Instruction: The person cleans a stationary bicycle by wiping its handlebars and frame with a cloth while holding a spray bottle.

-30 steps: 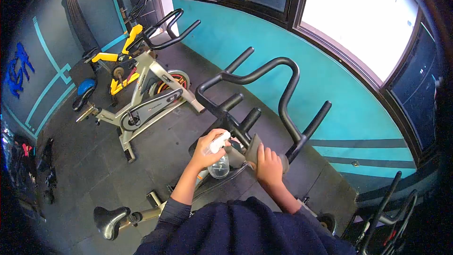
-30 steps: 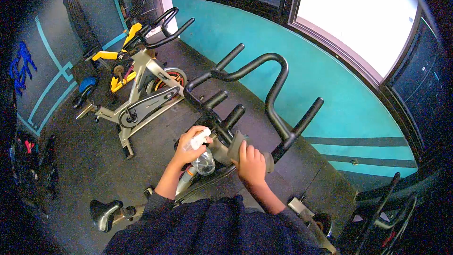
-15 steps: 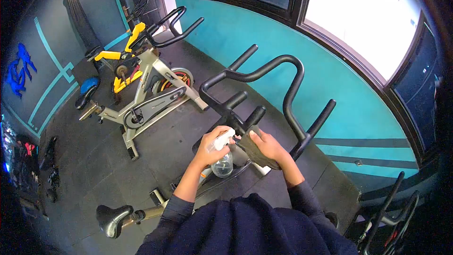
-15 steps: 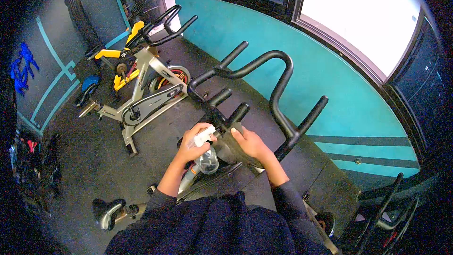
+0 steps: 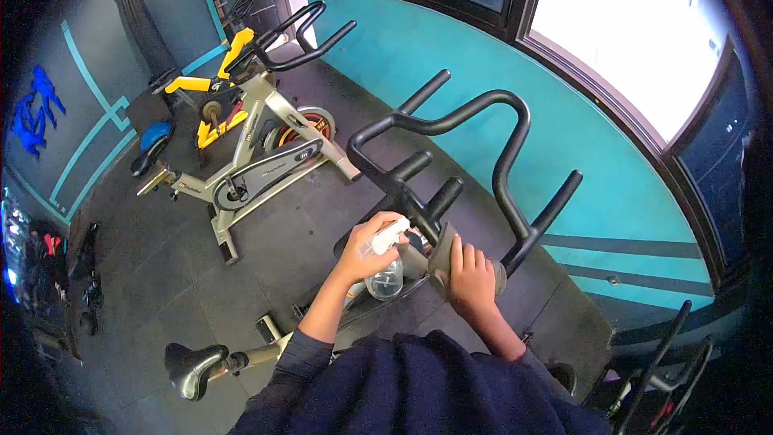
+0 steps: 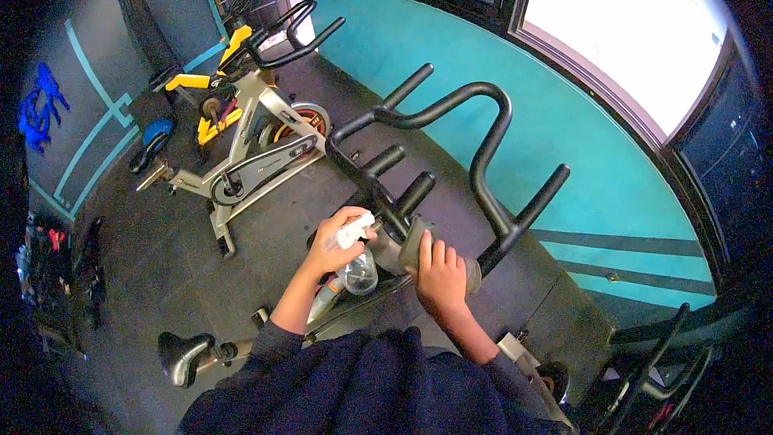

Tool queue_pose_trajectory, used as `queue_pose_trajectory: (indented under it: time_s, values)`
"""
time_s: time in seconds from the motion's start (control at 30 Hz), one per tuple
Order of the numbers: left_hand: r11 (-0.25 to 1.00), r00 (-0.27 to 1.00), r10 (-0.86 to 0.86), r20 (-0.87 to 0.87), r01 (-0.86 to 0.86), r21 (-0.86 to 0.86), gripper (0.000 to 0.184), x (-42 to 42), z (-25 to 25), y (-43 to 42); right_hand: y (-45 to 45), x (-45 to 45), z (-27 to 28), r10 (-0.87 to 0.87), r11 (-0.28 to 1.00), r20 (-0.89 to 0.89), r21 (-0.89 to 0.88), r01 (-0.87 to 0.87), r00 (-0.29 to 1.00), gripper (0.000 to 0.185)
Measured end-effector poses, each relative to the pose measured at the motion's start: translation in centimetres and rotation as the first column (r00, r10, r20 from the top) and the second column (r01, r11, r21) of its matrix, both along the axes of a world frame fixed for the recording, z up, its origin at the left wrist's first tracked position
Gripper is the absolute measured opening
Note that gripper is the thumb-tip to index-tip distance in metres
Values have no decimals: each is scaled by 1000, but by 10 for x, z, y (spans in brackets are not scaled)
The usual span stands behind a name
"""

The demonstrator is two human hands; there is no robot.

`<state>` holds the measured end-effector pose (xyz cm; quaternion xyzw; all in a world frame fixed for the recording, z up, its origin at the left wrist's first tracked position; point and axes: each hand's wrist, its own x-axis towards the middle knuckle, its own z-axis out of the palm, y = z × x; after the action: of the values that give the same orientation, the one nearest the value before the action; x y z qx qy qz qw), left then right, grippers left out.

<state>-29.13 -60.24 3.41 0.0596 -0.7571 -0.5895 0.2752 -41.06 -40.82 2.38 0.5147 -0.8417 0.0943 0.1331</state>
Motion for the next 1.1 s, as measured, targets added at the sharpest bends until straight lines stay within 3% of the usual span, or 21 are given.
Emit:
queue_pose_trajectory:
  time_s: [0.07,0.13,0.17,0.23,0.27,0.33,0.37,0.4,0.47,0.5,0.53,0.6,0.67,0.73,0.8,0.87,0.93,0.97,1.0,1.07,1.1]
  values:
    - [1000,1000,1,-2,-1,2,47,0,1,1,-15,-7,11,-52,998,129,43,47,990,72]
    - [1000,1000,6,-4,-6,-7,48,0,0,0,-29,-18,23,-84,995,452,85,50,888,59]
    - [1000,1000,8,-6,-8,-8,48,-1,-1,0,-33,-28,23,-81,995,450,84,48,889,59]
    - [1000,1000,18,1,-18,-13,47,-1,-4,-1,-36,-50,16,37,998,752,10,-68,658,49]
    - [1000,1000,20,-1,-20,-16,47,-1,-4,-1,-35,-51,15,41,998,751,7,-70,659,49]
    - [1000,1000,3,23,-3,-13,50,-1,-3,-2,-33,-50,13,297,952,918,-308,-1,264,46]
    - [1000,1000,3,19,-3,-15,50,-1,-4,-2,-34,-55,-2,314,944,870,-327,-32,379,47]
    - [1000,1000,8,23,-8,-15,50,-1,-5,-3,-31,-51,3,316,944,868,-329,-34,384,47]
    - [1000,1000,12,22,-12,-14,50,-2,-6,-3,-26,-38,16,-35,999,595,46,9,803,52]
    - [1000,1000,11,17,-10,-16,50,-2,-7,-3,-25,-30,24,-90,990,549,141,14,831,56]
    - [1000,1000,8,13,-8,-17,49,-2,-7,-3,-22,-26,16,-90,990,546,141,15,833,56]
    - [1000,1000,3,-4,-3,-15,49,-2,-9,-4,-9,-15,-7,-24,995,259,-86,48,966,57]
    - [1000,1000,-6,-20,5,-17,49,-2,-9,-3,6,-13,-9,-28,997,220,-59,42,975,56]
    - [1000,1000,11,2,-11,0,49,-2,-8,-3,24,-19,-11,142,963,93,-244,-116,985,52]
    - [1000,1000,12,7,-12,-11,49,-3,-9,-3,39,-21,1,160,955,182,-276,-106,970,40]
    - [1000,1000,20,13,-20,-19,49,-4,-8,-3,49,-28,8,156,884,497,-455,104,853,29]
    - [1000,1000,5,-2,-5,-13,49,-4,-7,-3,47,-41,41,-32,863,809,-274,424,588,26]
    - [1000,1000,10,-4,-10,-11,49,-4,-9,-2,42,-60,24,266,686,626,-657,311,733,30]
    - [1000,1000,4,-23,-5,-4,48,-4,-11,-3,37,-67,33,355,581,675,-701,413,647,35]
    - [1000,999,3,-46,-3,-2,48,-4,-11,-3,22,-79,50,430,443,541,-824,353,723,39]
    - [1000,1000,12,-21,-13,-14,49,-3,-8,-2,11,-77,62,427,485,528,-819,307,734,40]
